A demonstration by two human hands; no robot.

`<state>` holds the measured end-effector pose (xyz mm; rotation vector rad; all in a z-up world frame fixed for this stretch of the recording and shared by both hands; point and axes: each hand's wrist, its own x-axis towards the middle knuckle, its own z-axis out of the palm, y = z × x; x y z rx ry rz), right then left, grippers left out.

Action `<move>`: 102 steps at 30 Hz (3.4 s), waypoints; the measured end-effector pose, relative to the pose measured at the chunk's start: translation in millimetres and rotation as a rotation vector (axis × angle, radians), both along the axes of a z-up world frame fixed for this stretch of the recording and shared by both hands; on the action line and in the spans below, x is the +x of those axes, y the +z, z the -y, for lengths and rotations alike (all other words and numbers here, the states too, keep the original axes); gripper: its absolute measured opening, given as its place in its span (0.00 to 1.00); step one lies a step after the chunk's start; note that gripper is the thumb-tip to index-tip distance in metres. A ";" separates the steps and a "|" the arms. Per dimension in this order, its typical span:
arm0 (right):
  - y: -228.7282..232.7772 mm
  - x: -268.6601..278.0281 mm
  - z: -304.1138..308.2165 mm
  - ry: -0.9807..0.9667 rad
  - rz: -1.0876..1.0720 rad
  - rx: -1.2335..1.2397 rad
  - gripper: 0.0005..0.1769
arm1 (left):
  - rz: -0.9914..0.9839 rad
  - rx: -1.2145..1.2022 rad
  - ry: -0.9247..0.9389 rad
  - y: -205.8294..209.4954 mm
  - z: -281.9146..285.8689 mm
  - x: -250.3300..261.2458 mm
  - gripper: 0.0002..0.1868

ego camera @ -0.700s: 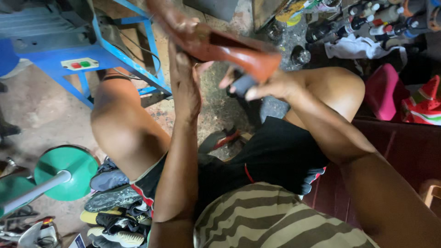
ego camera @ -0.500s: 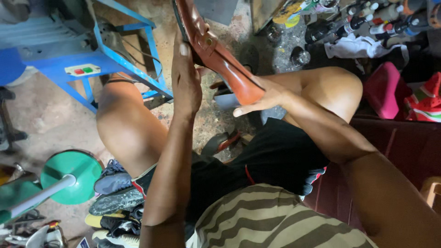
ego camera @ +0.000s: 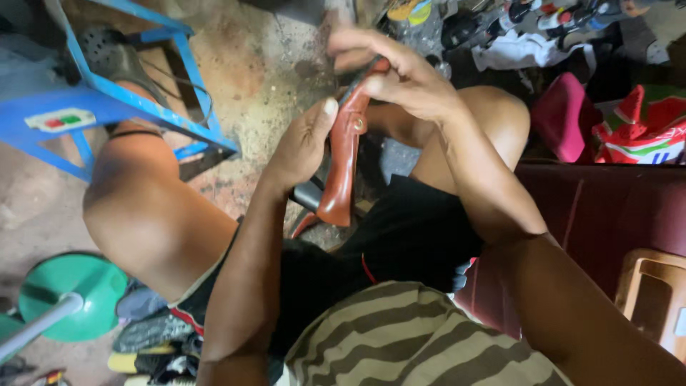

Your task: The person sits on the floor and uses a small metal tool to scrape and smooth the sole and heel of a reddish-brown high-heeled shoe. They repeatedly turn the shoe over to work on different areas of the sole and heel, holding the shoe with one hand and the tool with the other.

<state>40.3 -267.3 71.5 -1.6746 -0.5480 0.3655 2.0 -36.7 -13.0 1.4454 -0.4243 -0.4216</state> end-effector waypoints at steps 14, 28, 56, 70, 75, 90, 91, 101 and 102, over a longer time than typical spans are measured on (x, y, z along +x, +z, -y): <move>-69.0 13.3 17.3 -0.257 -0.333 0.373 0.13 | -0.347 -0.430 1.004 -50.9 -68.5 -22.1 0.36; -97.7 -1.5 -38.0 -0.249 -0.417 0.417 0.08 | -0.629 -0.769 0.997 -58.6 30.2 4.1 0.34; -103.5 8.1 -61.3 0.114 -0.703 0.145 0.33 | -0.123 -0.290 1.032 -55.6 4.2 25.3 0.31; -108.9 3.7 -62.4 0.002 -0.616 0.067 0.38 | -0.190 -0.524 0.896 -72.3 -1.5 27.1 0.27; -114.8 0.1 -70.1 0.046 -0.420 0.080 0.36 | -0.336 -0.626 0.861 -74.4 -8.0 27.9 0.29; -115.5 -1.3 -93.3 -0.238 -0.536 0.009 0.28 | -0.267 -0.657 0.854 -91.4 5.7 36.3 0.38; -114.6 1.2 -91.8 -0.256 -0.472 -0.068 0.28 | -0.250 -0.665 0.838 -88.7 9.6 39.9 0.38; -102.5 1.9 -84.5 -0.181 -0.440 -0.027 0.27 | -0.252 -0.516 0.880 -63.6 15.5 27.2 0.45; -102.7 4.6 -85.6 -0.196 -0.489 0.014 0.27 | -0.266 -0.491 0.879 -64.3 14.8 31.2 0.46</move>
